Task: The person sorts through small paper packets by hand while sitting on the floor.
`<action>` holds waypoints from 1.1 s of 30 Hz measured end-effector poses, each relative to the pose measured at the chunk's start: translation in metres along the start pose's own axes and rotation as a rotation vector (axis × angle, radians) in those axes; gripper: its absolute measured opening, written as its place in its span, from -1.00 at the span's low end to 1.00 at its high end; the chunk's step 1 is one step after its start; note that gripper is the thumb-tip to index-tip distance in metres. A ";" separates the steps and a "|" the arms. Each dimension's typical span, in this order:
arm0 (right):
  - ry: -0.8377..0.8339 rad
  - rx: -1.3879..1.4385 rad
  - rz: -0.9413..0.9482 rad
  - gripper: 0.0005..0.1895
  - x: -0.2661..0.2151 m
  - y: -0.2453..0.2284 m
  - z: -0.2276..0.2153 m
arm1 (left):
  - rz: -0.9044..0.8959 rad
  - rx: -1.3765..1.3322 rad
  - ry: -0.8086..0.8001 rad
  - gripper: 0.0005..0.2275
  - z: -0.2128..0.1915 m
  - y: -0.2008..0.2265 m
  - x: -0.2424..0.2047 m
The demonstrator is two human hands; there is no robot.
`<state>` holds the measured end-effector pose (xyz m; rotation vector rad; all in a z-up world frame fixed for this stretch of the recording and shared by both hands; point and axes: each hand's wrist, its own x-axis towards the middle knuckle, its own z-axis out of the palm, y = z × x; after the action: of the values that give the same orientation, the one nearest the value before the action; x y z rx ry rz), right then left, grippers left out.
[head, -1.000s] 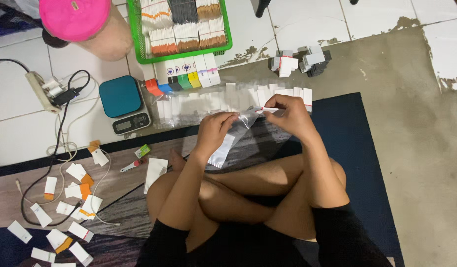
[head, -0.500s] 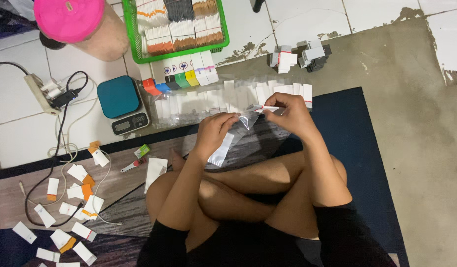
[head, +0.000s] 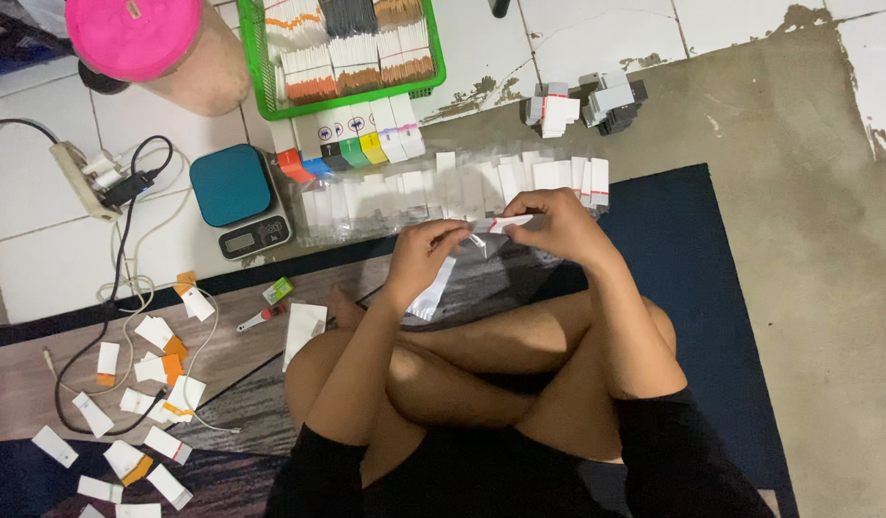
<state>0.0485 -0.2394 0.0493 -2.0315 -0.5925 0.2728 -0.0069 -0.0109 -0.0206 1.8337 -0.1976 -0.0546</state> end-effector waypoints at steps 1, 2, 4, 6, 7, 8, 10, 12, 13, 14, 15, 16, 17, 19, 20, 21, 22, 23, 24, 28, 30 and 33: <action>-0.059 0.015 0.028 -0.86 0.000 -0.002 -0.002 | -0.034 -0.064 0.016 -0.84 0.002 -0.008 -0.002; -0.058 0.017 0.029 -0.86 -0.002 0.001 -0.001 | -0.035 -0.063 0.015 -0.84 0.002 -0.012 -0.001; -0.110 0.060 0.079 -0.87 -0.007 0.007 0.001 | -0.062 -0.134 0.023 -0.86 0.002 -0.020 0.001; -0.110 0.081 0.088 -0.86 -0.004 0.002 0.002 | -0.085 -0.147 0.007 -0.86 0.004 -0.014 0.001; -0.111 0.101 0.095 -0.86 -0.003 -0.001 0.003 | -0.106 -0.160 -0.006 -0.84 0.004 -0.011 0.001; -0.109 0.102 0.095 -0.86 -0.002 0.002 0.007 | -0.106 -0.158 -0.008 -0.84 0.008 -0.013 0.001; -0.018 0.177 0.078 -0.77 0.000 0.006 0.014 | -0.201 -0.246 0.070 -0.84 0.013 -0.017 0.001; 0.100 0.356 0.103 -0.73 0.006 0.036 0.026 | -0.227 -0.254 0.119 -0.85 0.010 -0.010 0.003; 0.215 0.533 0.127 -0.68 0.009 0.052 0.032 | -0.253 -0.265 0.170 -0.85 0.008 -0.008 0.004; 0.215 0.535 0.126 -0.68 0.011 0.061 0.038 | -0.253 -0.263 0.171 -0.85 0.009 -0.014 0.005; 0.276 0.528 0.114 -0.76 0.012 0.071 0.043 | -0.294 -0.348 0.181 -0.83 0.009 -0.020 0.006; 0.337 0.521 0.102 -0.84 0.013 0.080 0.049 | -0.336 -0.434 0.191 -0.82 0.009 -0.026 0.007; 0.338 0.522 0.103 -0.84 0.013 0.078 0.050 | -0.336 -0.433 0.190 -0.82 0.008 -0.017 0.007; 0.411 0.422 0.088 -0.79 0.013 0.075 0.051 | -0.394 -0.445 0.206 -0.80 0.005 0.002 0.006; 0.411 0.422 0.089 -0.79 0.013 0.068 0.049 | -0.395 -0.445 0.205 -0.80 0.006 -0.004 0.006; 0.356 0.353 0.055 -0.80 0.014 0.062 0.047 | -0.400 -0.401 0.233 -0.81 0.007 -0.009 0.006; 0.301 0.284 0.021 -0.80 0.014 0.055 0.046 | -0.403 -0.357 0.260 -0.82 0.008 -0.014 0.007; 0.301 0.285 0.020 -0.80 0.013 0.049 0.047 | -0.403 -0.356 0.260 -0.82 0.009 -0.019 0.007; 0.248 0.265 -0.032 -0.82 0.012 0.043 0.048 | -0.382 -0.321 0.266 -0.84 0.010 -0.024 0.007; 0.099 0.162 -0.212 -0.98 0.014 0.036 0.056 | -0.320 -0.263 0.303 -0.85 0.017 -0.051 0.009; 0.076 0.175 -0.200 -0.94 0.014 0.045 0.060 | -0.332 -0.226 0.324 -0.85 0.014 -0.049 0.007; 0.143 0.367 -0.082 -0.83 0.015 0.056 0.079 | -0.321 -0.256 0.423 -0.85 0.014 -0.050 0.008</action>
<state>0.0450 -0.1960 -0.0383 -1.6537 -0.4941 0.1707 0.0039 -0.0126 -0.0717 1.5654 0.3856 0.0815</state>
